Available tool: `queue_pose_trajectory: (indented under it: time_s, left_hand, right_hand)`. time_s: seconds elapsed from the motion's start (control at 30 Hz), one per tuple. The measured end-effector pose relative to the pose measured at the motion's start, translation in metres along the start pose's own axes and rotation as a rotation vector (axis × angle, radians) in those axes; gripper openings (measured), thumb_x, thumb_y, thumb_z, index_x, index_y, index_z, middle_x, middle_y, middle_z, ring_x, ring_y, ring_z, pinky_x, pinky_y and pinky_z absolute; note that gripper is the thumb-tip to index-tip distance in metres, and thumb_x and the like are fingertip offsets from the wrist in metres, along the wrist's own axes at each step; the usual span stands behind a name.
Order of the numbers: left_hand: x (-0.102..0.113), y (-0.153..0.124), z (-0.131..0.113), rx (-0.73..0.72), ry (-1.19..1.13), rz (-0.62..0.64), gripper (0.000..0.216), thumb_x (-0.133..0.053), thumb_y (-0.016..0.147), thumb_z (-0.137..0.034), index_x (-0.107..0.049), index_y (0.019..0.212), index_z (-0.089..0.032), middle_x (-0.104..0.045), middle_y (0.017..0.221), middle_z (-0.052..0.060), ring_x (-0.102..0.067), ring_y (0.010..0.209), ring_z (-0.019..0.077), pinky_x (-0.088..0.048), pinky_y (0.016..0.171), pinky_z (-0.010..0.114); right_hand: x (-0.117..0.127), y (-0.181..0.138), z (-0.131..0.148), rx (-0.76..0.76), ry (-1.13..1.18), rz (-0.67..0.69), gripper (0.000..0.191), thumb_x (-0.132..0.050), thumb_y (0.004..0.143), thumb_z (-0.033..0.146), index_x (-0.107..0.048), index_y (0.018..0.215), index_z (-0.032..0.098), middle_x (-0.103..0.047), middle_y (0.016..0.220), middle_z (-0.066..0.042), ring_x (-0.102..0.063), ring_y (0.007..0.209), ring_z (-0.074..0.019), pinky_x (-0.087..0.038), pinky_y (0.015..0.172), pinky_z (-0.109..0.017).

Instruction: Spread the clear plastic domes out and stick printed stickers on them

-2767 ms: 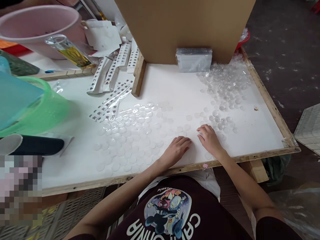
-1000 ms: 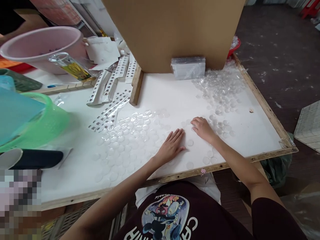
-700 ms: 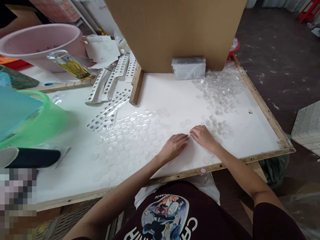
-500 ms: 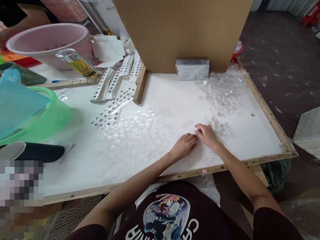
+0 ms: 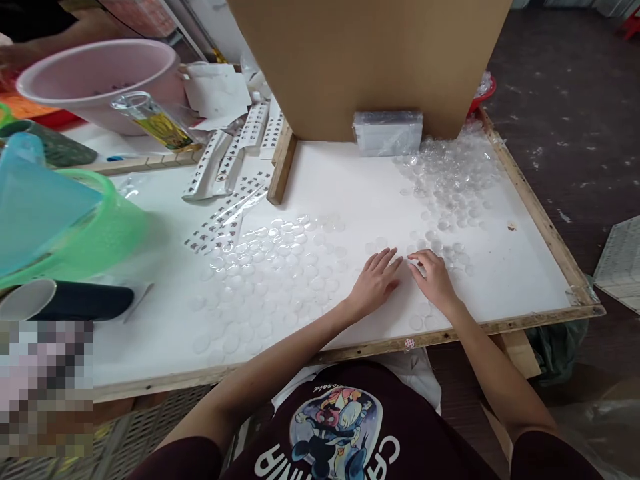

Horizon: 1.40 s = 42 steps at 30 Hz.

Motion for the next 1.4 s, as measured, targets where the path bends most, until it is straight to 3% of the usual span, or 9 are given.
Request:
queue_pose_trajectory:
  time_s: [0.1,0.2,0.5,0.63,0.73,0.83,1.0,1.2,1.4]
  left_hand:
    - [-0.015,0.005,0.003,0.038,0.03,0.037,0.076,-0.043,0.102,-0.058,-0.027,0.159,-0.01,-0.029,0.165,0.023,-0.022,0.156,0.0346,-0.022,0.124,0.056]
    - [-0.023,0.009,0.018,0.098,0.038,0.042,0.081,-0.036,0.101,-0.064,-0.02,0.162,-0.013,-0.027,0.167,0.02,-0.02,0.157,0.0337,-0.018,0.126,0.056]
    - [0.006,0.02,0.083,0.286,0.125,0.031,0.06,-0.029,0.107,-0.036,-0.026,0.161,-0.011,-0.024,0.168,0.017,-0.015,0.158,0.0318,-0.014,0.128,0.056]
    - [0.005,0.022,0.062,0.202,0.177,0.058,0.059,-0.025,0.106,-0.028,-0.021,0.162,-0.008,-0.021,0.169,0.017,-0.012,0.159,0.0285,-0.014,0.128,0.053]
    - [-0.009,0.021,0.026,-0.007,0.166,0.126,0.066,-0.03,0.107,-0.043,-0.021,0.162,-0.009,-0.023,0.168,0.016,-0.015,0.158,0.0268,-0.014,0.129,0.05]
    - [-0.016,0.019,0.013,-0.023,0.164,0.155,0.072,-0.03,0.105,-0.055,-0.023,0.162,-0.011,-0.025,0.168,0.014,-0.018,0.158,0.0279,-0.012,0.129,0.051]
    - [0.003,0.017,0.051,0.166,0.2,0.119,0.075,-0.031,0.105,-0.056,-0.023,0.162,-0.009,-0.025,0.168,0.016,-0.017,0.158,0.0318,-0.008,0.128,0.056]
    - [0.023,0.003,0.091,0.348,0.21,0.023,0.075,-0.037,0.104,-0.051,-0.022,0.161,-0.005,-0.026,0.165,0.025,-0.017,0.157,0.0376,-0.009,0.126,0.063]
    - [0.009,0.002,0.07,0.087,0.006,0.003,0.069,-0.05,0.101,-0.035,-0.022,0.159,-0.009,-0.027,0.165,0.025,-0.023,0.156,0.0355,-0.031,0.122,0.056]
  right_hand:
    - [0.008,-0.004,0.0,-0.021,-0.004,-0.048,0.019,-0.054,0.096,0.033,-0.067,0.107,0.024,-0.069,0.108,-0.009,-0.065,0.082,-0.0223,-0.051,0.089,-0.045]
    - [0.015,-0.008,-0.002,-0.042,-0.012,-0.069,0.019,-0.054,0.096,0.033,-0.067,0.107,0.024,-0.069,0.107,-0.008,-0.066,0.083,-0.0223,-0.05,0.089,-0.044]
    - [0.019,-0.022,-0.008,-0.061,-0.018,-0.093,0.02,-0.053,0.096,0.033,-0.067,0.106,0.023,-0.069,0.101,-0.007,-0.066,0.085,-0.022,-0.049,0.087,-0.041]
    - [0.017,-0.029,-0.009,-0.053,-0.027,-0.098,0.02,-0.053,0.096,0.033,-0.068,0.106,0.023,-0.07,0.099,-0.007,-0.066,0.084,-0.0219,-0.049,0.085,-0.04]
    - [0.018,-0.032,-0.012,-0.056,-0.062,-0.103,0.02,-0.053,0.096,0.033,-0.068,0.106,0.023,-0.07,0.101,-0.007,-0.066,0.085,-0.0223,-0.049,0.085,-0.041]
    - [0.023,-0.032,-0.018,-0.048,-0.12,-0.131,0.021,-0.052,0.097,0.032,-0.068,0.107,0.023,-0.07,0.107,-0.009,-0.066,0.097,-0.0259,-0.049,0.091,-0.044]
    - [0.03,-0.013,-0.035,-0.057,-0.225,-0.116,0.03,-0.056,0.094,0.031,-0.065,0.121,0.022,-0.064,0.128,-0.014,-0.058,0.123,-0.0326,-0.046,0.103,-0.052]
    - [0.006,0.035,-0.04,-0.049,-0.279,0.104,0.066,-0.071,0.087,0.039,-0.048,0.147,0.027,-0.044,0.157,-0.014,-0.035,0.146,-0.0409,-0.037,0.112,-0.064]
    - [-0.018,0.031,-0.013,0.156,-0.141,0.198,0.038,-0.06,0.092,0.019,-0.063,0.129,0.025,-0.065,0.125,-0.013,-0.058,0.12,-0.0318,-0.052,0.102,-0.053]
Point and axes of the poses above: each hand's wrist, its own y-axis towards the middle knuckle, its own x-axis out of the back of the hand, z = x × y, the point moved 2 cm from there along y, towards the middle knuckle
